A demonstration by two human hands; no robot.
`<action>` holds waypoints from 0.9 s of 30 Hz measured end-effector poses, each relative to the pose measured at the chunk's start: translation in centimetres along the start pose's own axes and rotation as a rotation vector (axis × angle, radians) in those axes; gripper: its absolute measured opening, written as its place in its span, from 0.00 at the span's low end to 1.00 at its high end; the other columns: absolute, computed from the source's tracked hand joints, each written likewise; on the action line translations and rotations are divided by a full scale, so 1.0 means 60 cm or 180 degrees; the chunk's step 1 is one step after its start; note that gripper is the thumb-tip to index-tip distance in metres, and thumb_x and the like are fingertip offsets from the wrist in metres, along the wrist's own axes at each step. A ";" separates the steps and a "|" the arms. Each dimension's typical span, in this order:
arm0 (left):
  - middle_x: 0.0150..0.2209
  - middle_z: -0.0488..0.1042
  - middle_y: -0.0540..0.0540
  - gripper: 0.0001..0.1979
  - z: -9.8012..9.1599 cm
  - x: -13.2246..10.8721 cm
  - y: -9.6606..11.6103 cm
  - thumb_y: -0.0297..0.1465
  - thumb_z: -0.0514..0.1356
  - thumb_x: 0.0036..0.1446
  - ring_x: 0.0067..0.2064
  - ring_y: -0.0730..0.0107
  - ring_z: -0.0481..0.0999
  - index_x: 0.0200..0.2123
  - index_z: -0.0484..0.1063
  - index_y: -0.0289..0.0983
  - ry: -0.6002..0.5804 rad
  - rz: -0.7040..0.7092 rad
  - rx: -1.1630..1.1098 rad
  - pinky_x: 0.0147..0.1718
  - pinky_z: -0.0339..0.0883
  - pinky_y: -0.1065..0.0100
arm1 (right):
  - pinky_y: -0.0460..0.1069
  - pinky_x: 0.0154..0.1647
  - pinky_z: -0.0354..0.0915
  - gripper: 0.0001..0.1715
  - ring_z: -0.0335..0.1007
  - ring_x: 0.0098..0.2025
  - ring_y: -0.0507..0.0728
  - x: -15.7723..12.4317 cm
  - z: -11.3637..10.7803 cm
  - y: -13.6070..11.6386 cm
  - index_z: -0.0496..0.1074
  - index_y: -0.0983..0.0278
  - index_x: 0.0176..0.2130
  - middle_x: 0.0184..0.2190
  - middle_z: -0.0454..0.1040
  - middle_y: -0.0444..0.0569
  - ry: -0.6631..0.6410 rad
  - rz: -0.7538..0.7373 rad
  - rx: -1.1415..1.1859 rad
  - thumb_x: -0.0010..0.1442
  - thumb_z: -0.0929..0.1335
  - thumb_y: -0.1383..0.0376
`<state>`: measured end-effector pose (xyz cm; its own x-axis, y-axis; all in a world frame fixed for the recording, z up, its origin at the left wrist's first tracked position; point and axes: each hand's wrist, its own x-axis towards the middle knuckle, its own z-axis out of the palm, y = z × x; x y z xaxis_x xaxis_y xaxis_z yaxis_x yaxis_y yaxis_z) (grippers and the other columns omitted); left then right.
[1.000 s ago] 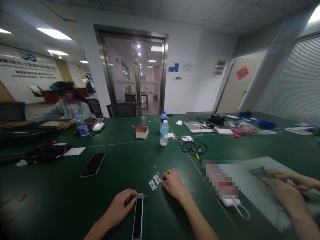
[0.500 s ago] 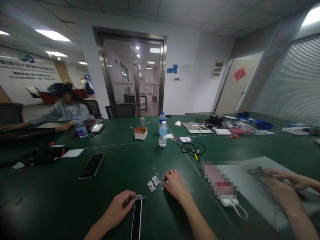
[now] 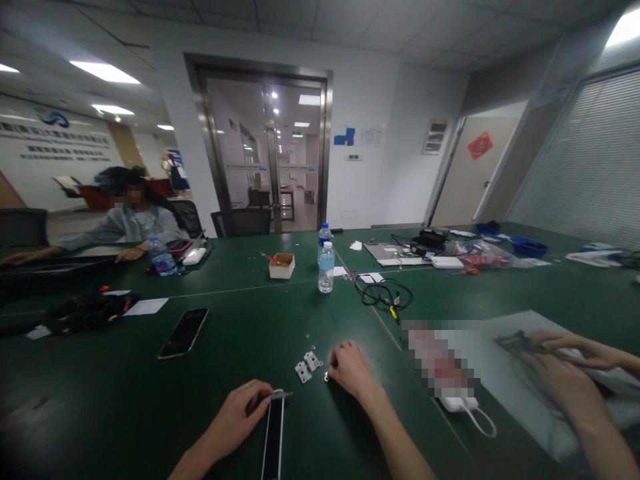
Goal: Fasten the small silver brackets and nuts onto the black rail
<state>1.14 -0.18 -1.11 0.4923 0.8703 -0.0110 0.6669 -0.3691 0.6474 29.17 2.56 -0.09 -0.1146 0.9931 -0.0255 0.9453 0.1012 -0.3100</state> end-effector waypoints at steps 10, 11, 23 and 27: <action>0.40 0.74 0.48 0.12 -0.002 0.001 0.003 0.34 0.50 0.65 0.39 0.64 0.71 0.43 0.73 0.40 -0.0015 -0.0019 -0.0006 0.38 0.66 0.66 | 0.51 0.45 0.58 0.08 0.66 0.45 0.61 -0.002 0.004 -0.006 0.75 0.65 0.33 0.37 0.75 0.53 -0.0144 -0.0015 0.0103 0.54 0.68 0.64; 0.40 0.74 0.47 0.12 -0.003 0.001 0.003 0.34 0.50 0.65 0.38 0.64 0.71 0.43 0.73 0.39 0.0003 -0.0004 -0.0002 0.37 0.66 0.66 | 0.51 0.45 0.58 0.08 0.66 0.45 0.61 -0.002 0.004 -0.007 0.75 0.65 0.33 0.37 0.75 0.53 -0.0123 -0.0063 0.0102 0.54 0.67 0.64; 0.40 0.73 0.48 0.13 -0.001 0.001 -0.001 0.35 0.51 0.65 0.38 0.65 0.71 0.44 0.73 0.39 0.0007 0.0044 -0.0001 0.37 0.65 0.67 | 0.47 0.39 0.58 0.05 0.67 0.40 0.57 0.003 0.004 -0.003 0.73 0.64 0.32 0.32 0.75 0.49 0.0038 -0.0388 0.0266 0.52 0.67 0.72; 0.40 0.74 0.48 0.12 -0.003 0.000 0.003 0.34 0.51 0.65 0.38 0.66 0.71 0.43 0.73 0.40 0.0012 0.0044 0.0000 0.38 0.65 0.67 | 0.47 0.42 0.59 0.08 0.67 0.40 0.56 -0.007 -0.003 -0.019 0.72 0.64 0.36 0.34 0.75 0.48 0.0133 -0.0812 0.0712 0.55 0.66 0.73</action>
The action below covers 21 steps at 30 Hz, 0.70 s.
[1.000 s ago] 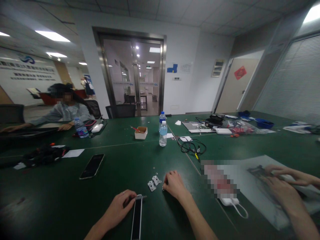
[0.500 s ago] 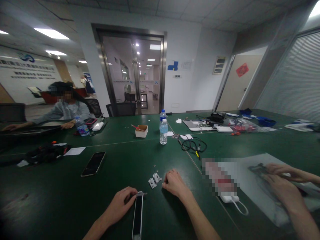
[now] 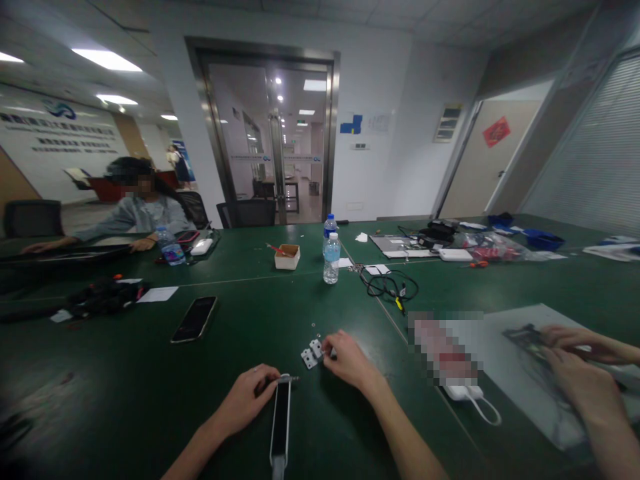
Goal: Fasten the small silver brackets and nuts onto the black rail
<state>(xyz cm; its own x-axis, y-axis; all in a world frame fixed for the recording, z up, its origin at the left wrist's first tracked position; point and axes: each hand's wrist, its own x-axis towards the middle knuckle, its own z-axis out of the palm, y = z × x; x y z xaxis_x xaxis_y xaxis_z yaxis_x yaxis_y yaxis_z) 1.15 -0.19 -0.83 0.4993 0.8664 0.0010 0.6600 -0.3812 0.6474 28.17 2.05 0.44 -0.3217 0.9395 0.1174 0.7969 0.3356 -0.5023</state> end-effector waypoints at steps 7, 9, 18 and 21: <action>0.39 0.74 0.48 0.12 0.002 0.000 0.001 0.34 0.51 0.65 0.37 0.66 0.71 0.42 0.73 0.39 0.0056 0.0037 0.0045 0.38 0.64 0.67 | 0.47 0.43 0.60 0.08 0.67 0.40 0.55 -0.005 0.018 -0.033 0.73 0.62 0.37 0.34 0.73 0.46 -0.0331 -0.0646 0.0250 0.61 0.64 0.69; 0.38 0.73 0.48 0.12 0.004 0.000 -0.001 0.34 0.51 0.66 0.37 0.66 0.71 0.42 0.73 0.39 0.0072 0.0064 0.0049 0.38 0.64 0.68 | 0.47 0.43 0.60 0.08 0.67 0.42 0.55 -0.006 0.019 -0.037 0.73 0.62 0.39 0.35 0.73 0.46 -0.0380 -0.0688 0.0287 0.62 0.64 0.70; 0.38 0.73 0.48 0.11 0.013 0.004 -0.016 0.34 0.52 0.65 0.35 0.67 0.70 0.41 0.73 0.39 0.0106 0.0055 0.0053 0.34 0.64 0.69 | 0.50 0.44 0.62 0.07 0.66 0.42 0.56 -0.004 0.036 -0.029 0.70 0.62 0.37 0.36 0.72 0.48 0.0072 -0.0797 0.0426 0.63 0.63 0.71; 0.38 0.72 0.49 0.11 0.014 0.004 -0.017 0.34 0.52 0.65 0.34 0.67 0.70 0.42 0.73 0.39 0.0110 0.0082 0.0026 0.33 0.64 0.69 | 0.50 0.44 0.62 0.07 0.65 0.42 0.56 -0.004 0.044 -0.030 0.69 0.62 0.38 0.37 0.72 0.48 0.0173 -0.0888 0.0428 0.62 0.63 0.72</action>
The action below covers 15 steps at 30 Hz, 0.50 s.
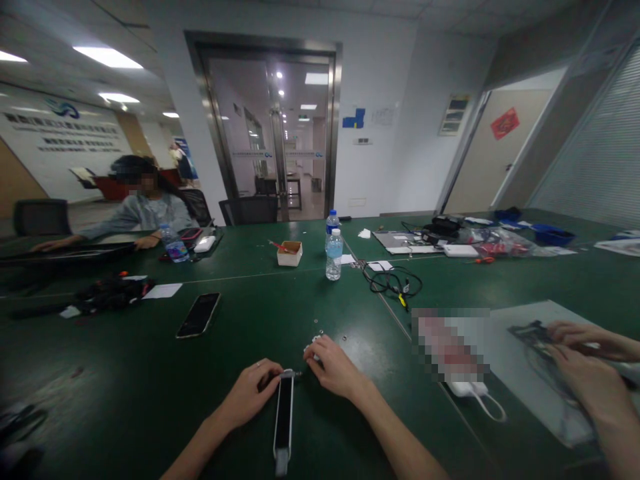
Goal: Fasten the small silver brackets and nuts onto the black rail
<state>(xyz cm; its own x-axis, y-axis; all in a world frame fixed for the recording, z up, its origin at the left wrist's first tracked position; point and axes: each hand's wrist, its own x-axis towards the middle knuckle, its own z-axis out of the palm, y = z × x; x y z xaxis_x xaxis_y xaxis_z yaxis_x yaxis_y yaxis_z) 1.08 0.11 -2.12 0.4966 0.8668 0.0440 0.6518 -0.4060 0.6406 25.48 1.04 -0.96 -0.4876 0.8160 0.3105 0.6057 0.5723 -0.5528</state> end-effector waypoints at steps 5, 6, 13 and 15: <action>0.38 0.72 0.49 0.10 0.001 -0.002 -0.001 0.33 0.52 0.65 0.34 0.68 0.69 0.42 0.73 0.40 0.0007 0.0022 -0.0033 0.33 0.64 0.70 | 0.50 0.42 0.62 0.07 0.65 0.41 0.57 0.000 -0.001 -0.002 0.69 0.62 0.37 0.36 0.71 0.48 0.0066 -0.0033 -0.0058 0.62 0.63 0.72; 0.38 0.72 0.49 0.10 0.001 -0.002 -0.002 0.33 0.52 0.65 0.34 0.68 0.69 0.42 0.73 0.39 0.0008 0.0022 -0.0035 0.33 0.64 0.70 | 0.50 0.42 0.62 0.07 0.65 0.41 0.57 0.001 -0.002 -0.003 0.69 0.62 0.37 0.36 0.71 0.48 0.0079 -0.0031 -0.0056 0.61 0.63 0.72; 0.39 0.72 0.49 0.11 -0.001 -0.002 -0.002 0.34 0.52 0.66 0.34 0.69 0.69 0.43 0.73 0.39 0.0015 0.0034 -0.0030 0.32 0.64 0.70 | 0.50 0.40 0.62 0.07 0.66 0.39 0.56 0.002 -0.002 -0.007 0.68 0.63 0.36 0.34 0.72 0.48 0.0223 -0.0079 0.0012 0.60 0.63 0.73; 0.39 0.72 0.49 0.10 -0.001 -0.002 0.000 0.33 0.52 0.65 0.34 0.69 0.69 0.43 0.73 0.39 0.0023 0.0038 -0.0030 0.32 0.64 0.71 | 0.50 0.40 0.62 0.07 0.66 0.39 0.56 0.002 0.002 -0.006 0.68 0.63 0.36 0.34 0.72 0.48 0.0261 -0.0122 0.0027 0.60 0.63 0.73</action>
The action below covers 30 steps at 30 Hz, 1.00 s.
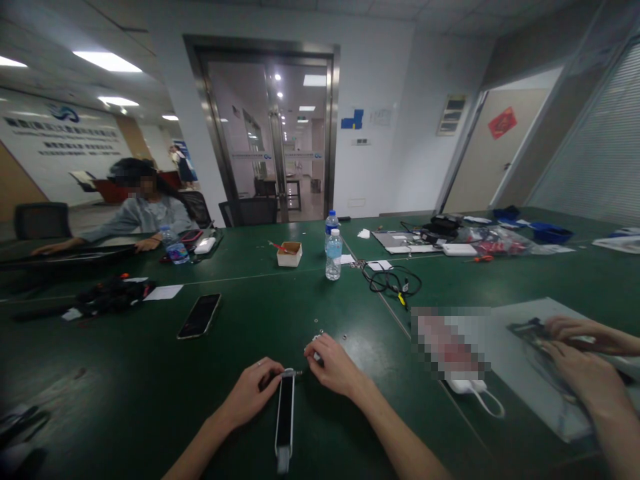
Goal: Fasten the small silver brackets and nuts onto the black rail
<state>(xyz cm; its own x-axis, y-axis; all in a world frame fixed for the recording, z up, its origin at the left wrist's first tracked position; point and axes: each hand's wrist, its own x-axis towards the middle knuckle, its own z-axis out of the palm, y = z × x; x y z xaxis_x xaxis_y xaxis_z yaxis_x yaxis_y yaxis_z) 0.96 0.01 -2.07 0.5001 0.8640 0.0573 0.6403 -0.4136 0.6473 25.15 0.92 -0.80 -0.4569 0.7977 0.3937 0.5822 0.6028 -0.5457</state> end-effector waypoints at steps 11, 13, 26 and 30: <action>0.38 0.72 0.48 0.10 -0.001 -0.001 0.006 0.33 0.53 0.64 0.32 0.69 0.69 0.42 0.73 0.39 0.0081 0.0084 -0.0013 0.31 0.63 0.70 | 0.50 0.41 0.62 0.08 0.67 0.37 0.55 0.000 0.011 0.003 0.68 0.62 0.34 0.32 0.72 0.46 0.0164 -0.0055 0.0097 0.58 0.63 0.74; 0.38 0.72 0.48 0.10 -0.001 -0.001 0.007 0.33 0.53 0.64 0.32 0.69 0.69 0.41 0.73 0.39 0.0106 0.0097 -0.0011 0.32 0.64 0.70 | 0.50 0.41 0.62 0.07 0.66 0.37 0.55 0.000 0.013 0.002 0.68 0.62 0.34 0.32 0.72 0.46 0.0164 -0.0054 0.0119 0.58 0.63 0.74; 0.39 0.72 0.46 0.10 -0.003 -0.006 0.007 0.33 0.52 0.63 0.33 0.66 0.71 0.41 0.72 0.38 0.0518 0.0154 -0.0096 0.32 0.66 0.68 | 0.49 0.38 0.62 0.05 0.66 0.36 0.55 0.000 0.026 -0.019 0.69 0.62 0.35 0.32 0.72 0.47 0.0194 -0.0169 0.0241 0.59 0.64 0.72; 0.36 0.74 0.46 0.09 -0.005 -0.009 0.015 0.33 0.53 0.62 0.35 0.64 0.72 0.38 0.73 0.39 0.0598 0.0289 -0.0168 0.35 0.67 0.66 | 0.49 0.39 0.63 0.05 0.66 0.37 0.55 0.000 0.039 -0.034 0.69 0.62 0.35 0.32 0.73 0.47 0.0205 -0.0286 0.0363 0.61 0.65 0.71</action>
<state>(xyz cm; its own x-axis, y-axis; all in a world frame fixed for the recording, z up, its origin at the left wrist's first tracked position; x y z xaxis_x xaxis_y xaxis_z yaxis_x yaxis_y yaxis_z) 1.06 -0.74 -1.30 0.4337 0.8643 0.2548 0.5636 -0.4808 0.6717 22.39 -0.35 -1.46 -0.4576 0.7424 0.4893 0.4589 0.6685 -0.5852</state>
